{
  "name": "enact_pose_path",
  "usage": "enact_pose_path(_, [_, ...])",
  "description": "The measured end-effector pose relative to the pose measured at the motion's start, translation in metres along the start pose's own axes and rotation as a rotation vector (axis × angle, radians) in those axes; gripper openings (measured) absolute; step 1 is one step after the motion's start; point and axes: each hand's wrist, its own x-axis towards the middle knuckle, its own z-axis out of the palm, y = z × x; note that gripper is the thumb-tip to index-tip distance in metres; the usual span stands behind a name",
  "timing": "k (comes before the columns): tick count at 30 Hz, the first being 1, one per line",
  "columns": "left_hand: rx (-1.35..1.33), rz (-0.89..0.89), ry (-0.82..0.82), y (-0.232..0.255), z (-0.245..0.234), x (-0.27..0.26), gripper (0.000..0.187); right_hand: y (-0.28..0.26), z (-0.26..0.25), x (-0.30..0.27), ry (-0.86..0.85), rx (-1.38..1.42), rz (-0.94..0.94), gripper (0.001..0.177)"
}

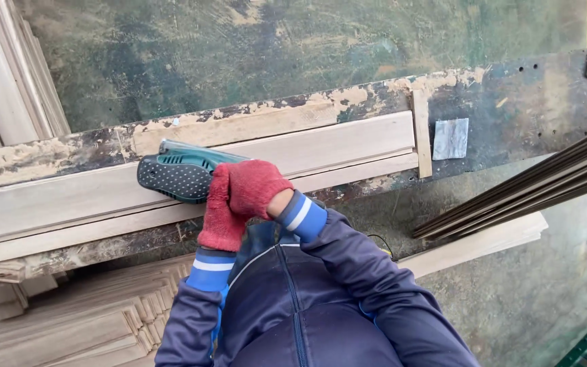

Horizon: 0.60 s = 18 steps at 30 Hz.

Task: Sanding pieces of wood using a power sander and manual sandpaper.

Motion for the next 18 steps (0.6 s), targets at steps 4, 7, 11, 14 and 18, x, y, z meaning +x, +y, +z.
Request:
enact_pose_path(4, [-0.034,0.080,-0.109,-0.011,0.003,0.013,0.058,0.010,0.002,0.009,-0.007,-0.048,0.021,0.048])
enact_pose_path(7, [-0.049,0.017,0.018,-0.035,0.033,0.023,0.072,0.041,-0.005,0.016,-0.019,-0.096,0.002,0.048])
enact_pose_path(11, [-0.039,0.025,0.032,-0.081,0.081,0.022,0.086,0.101,-0.020,0.029,-0.034,-0.200,-0.038,0.049])
enact_pose_path(14, [0.099,0.033,0.051,-0.117,0.133,0.018,0.101,0.162,-0.033,0.038,-0.057,-0.288,-0.097,0.049])
enact_pose_path(18, [0.080,0.041,0.003,-0.154,0.207,-0.028,0.106,0.251,-0.054,0.054,-0.065,-0.348,-0.157,0.050])
